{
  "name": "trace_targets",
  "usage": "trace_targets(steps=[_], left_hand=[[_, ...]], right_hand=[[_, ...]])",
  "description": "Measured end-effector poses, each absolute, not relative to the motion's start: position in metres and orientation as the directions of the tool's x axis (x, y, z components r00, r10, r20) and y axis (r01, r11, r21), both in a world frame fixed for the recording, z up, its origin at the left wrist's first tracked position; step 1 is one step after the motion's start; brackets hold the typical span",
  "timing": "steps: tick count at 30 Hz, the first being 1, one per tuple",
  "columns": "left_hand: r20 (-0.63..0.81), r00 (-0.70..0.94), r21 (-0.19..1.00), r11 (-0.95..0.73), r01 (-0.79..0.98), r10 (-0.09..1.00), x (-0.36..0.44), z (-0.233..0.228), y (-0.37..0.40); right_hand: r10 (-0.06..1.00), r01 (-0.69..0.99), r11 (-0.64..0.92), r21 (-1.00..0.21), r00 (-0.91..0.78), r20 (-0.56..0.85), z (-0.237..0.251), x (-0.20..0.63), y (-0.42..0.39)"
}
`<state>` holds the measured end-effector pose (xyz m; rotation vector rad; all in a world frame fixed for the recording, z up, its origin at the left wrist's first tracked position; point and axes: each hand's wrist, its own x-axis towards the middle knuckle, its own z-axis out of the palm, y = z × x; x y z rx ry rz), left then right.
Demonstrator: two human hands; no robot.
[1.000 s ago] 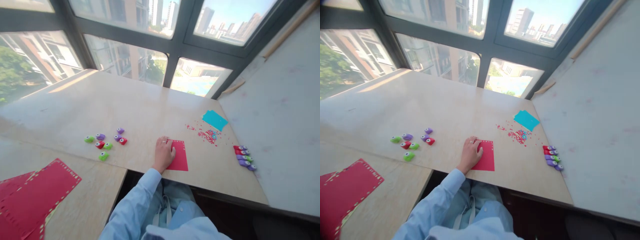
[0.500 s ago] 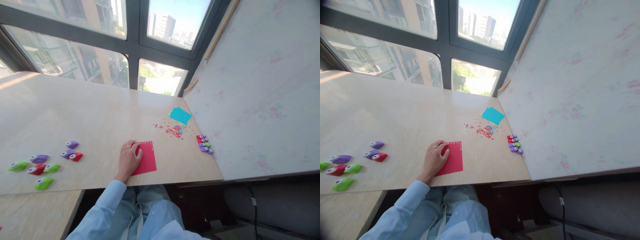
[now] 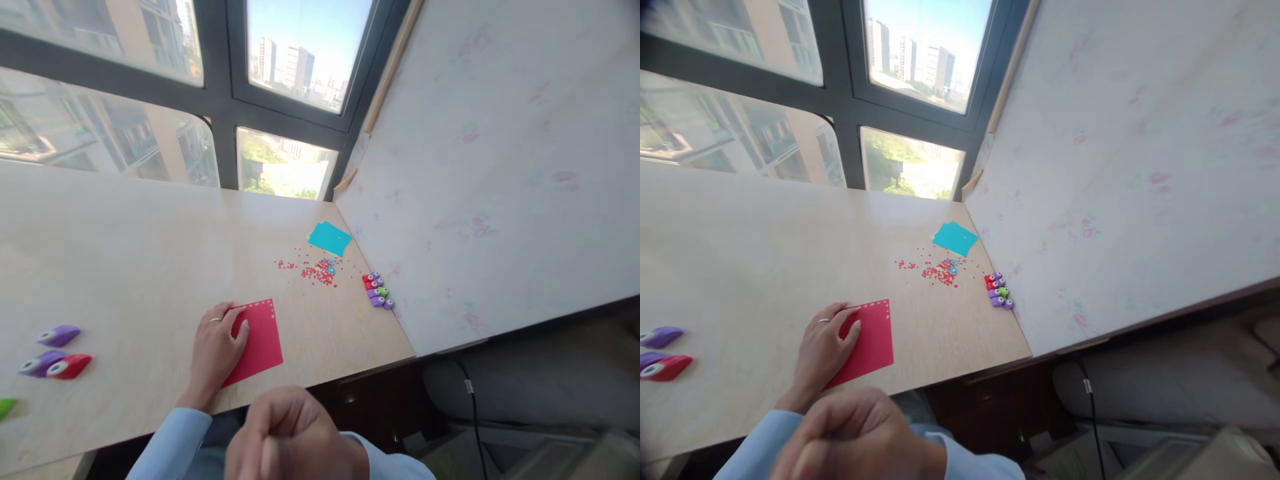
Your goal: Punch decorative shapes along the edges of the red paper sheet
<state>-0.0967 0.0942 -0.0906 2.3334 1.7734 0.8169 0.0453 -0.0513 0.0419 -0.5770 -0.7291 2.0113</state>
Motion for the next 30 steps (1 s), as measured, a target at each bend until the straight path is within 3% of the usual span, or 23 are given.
trace_targets(steps=[2,3,6,8,10,12,14,18,21,25,30], left_hand=[[0.36,0.176,0.39,-0.319,0.864,0.916,-0.097,-0.092,0.096],[0.359,0.173,0.392,-0.316,0.864,0.917,-0.097,-0.093,0.097],[0.35,0.169,0.39,-0.307,0.868,0.921,-0.097,-0.092,0.098],[0.344,0.168,0.387,-0.303,0.871,0.924,-0.097,-0.091,0.098],[0.341,0.17,0.384,-0.302,0.872,0.925,-0.096,-0.09,0.099],[0.34,0.171,0.38,-0.301,0.875,0.925,-0.096,-0.089,0.099],[0.341,0.177,0.37,-0.304,0.878,0.923,-0.096,-0.088,0.099],[0.335,0.19,0.355,-0.31,0.882,0.923,-0.096,-0.086,0.098],[0.326,0.182,0.357,-0.299,0.885,0.928,-0.096,-0.085,0.098],[0.341,0.192,0.344,-0.312,0.886,0.92,-0.096,-0.084,0.098],[0.337,0.233,0.317,-0.343,0.884,0.912,-0.096,-0.083,0.097]], right_hand=[[0.903,-0.743,-0.368,-0.558,-0.428,-0.025,0.027,0.069,-0.045],[0.932,-0.781,-0.328,-0.532,-0.359,-0.047,0.021,0.082,-0.046],[0.974,-0.756,-0.217,-0.618,-0.121,-0.193,0.004,0.121,-0.057],[0.958,-0.63,-0.175,-0.756,0.067,-0.278,-0.01,0.144,-0.061],[0.921,-0.423,-0.138,-0.896,0.278,-0.273,-0.028,0.166,-0.057],[0.866,-0.104,-0.112,-0.988,0.477,-0.149,-0.051,0.186,-0.048],[0.808,0.163,-0.123,-0.979,0.59,-0.004,-0.074,0.202,-0.036],[0.754,0.527,-0.104,-0.844,0.595,0.278,-0.103,0.217,-0.021],[0.751,0.696,-0.087,-0.713,0.516,0.412,-0.108,0.216,-0.02],[0.731,0.787,-0.136,-0.602,0.489,0.475,-0.107,0.214,-0.019],[0.713,0.791,-0.168,-0.588,0.509,0.482,-0.106,0.214,-0.016]])
